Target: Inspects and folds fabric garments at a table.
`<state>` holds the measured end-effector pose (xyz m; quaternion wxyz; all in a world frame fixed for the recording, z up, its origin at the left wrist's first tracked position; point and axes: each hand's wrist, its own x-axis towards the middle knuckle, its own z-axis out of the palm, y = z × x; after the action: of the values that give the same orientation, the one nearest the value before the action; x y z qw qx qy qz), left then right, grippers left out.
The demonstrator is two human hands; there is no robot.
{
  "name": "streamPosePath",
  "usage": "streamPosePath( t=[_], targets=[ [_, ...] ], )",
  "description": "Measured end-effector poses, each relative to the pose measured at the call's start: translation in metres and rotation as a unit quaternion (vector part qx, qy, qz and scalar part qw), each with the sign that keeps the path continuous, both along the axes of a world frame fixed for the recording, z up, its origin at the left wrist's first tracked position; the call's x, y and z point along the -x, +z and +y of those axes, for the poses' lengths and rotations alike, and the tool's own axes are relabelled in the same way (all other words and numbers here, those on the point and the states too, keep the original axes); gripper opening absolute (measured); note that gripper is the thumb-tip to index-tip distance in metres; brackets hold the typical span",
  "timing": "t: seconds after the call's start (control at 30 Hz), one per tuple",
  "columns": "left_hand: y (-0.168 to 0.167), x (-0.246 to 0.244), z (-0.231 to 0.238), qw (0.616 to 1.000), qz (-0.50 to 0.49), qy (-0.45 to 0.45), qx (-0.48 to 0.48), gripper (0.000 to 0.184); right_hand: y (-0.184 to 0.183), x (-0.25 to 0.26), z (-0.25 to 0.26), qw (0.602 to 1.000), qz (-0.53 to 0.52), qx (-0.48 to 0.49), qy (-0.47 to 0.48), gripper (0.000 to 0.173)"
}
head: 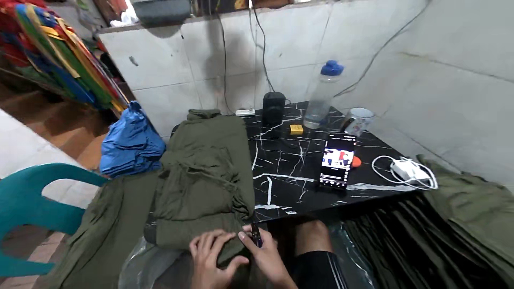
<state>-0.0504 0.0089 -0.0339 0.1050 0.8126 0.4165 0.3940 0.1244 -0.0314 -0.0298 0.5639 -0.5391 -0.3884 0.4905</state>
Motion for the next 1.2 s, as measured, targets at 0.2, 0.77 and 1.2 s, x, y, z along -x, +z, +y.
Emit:
streamPosePath(
  t=[0.2,0.77,1.2],
  targets=[
    [-0.017,0.017,-0.018,0.992,-0.109,-0.052,0.04,0.008,0.0,0.005,-0.001,0.997,0.045,0.008,0.055,0.017],
    [0.025,0.007,-0.037,0.955,-0.256,0.064,0.135,0.009,0.002,0.024,-0.005,0.996,-0.084,-0.032,-0.005,0.018],
    [0.034,-0.037,-0.035,0.928,-0.352,0.033,0.117,0.037,0.011,0.003,-0.011,0.988,-0.124,-0.057,0.065,0.022]
  ],
)
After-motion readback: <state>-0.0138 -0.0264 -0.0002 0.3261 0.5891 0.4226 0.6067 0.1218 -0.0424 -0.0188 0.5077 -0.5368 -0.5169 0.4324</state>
